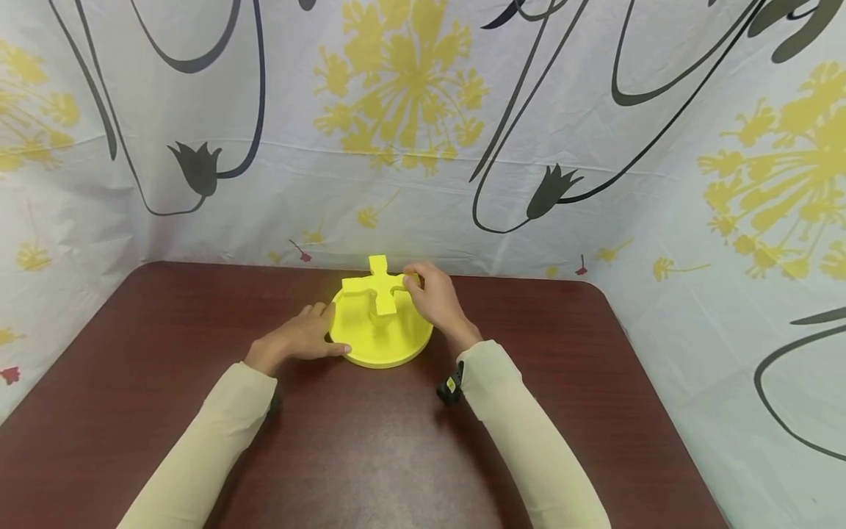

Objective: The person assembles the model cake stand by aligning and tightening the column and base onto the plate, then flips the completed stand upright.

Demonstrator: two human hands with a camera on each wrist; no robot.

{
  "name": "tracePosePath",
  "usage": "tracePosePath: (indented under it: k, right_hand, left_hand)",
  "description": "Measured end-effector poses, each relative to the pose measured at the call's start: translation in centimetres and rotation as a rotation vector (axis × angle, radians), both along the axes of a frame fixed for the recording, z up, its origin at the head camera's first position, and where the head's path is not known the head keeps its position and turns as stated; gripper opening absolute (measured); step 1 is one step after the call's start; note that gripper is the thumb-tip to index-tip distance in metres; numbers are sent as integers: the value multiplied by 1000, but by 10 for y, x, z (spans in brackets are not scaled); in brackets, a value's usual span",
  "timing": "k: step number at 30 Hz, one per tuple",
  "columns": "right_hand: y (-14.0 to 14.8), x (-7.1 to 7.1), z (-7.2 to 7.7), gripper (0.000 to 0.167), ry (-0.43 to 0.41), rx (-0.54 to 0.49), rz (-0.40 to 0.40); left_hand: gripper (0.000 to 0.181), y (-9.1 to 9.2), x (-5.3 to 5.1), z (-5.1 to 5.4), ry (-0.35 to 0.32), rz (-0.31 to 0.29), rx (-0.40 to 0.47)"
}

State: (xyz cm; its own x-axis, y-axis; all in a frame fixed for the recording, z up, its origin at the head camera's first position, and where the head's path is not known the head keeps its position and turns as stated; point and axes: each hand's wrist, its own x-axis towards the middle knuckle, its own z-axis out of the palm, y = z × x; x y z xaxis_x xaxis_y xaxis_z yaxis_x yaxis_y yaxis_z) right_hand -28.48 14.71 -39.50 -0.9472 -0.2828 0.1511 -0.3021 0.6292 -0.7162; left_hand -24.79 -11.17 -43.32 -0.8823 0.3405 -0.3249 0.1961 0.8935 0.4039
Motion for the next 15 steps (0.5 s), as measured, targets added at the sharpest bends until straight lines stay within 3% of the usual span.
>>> tracePosePath:
  k: [7, 15]
  right_hand:
    - [2, 0, 1, 26, 8, 10, -17]
    - [3, 2, 7, 16, -60, 25, -13]
  left_hand:
    - [103, 0, -2, -1, -9, -2, -8]
    - [103, 0, -1, 0, -3, -14, -13]
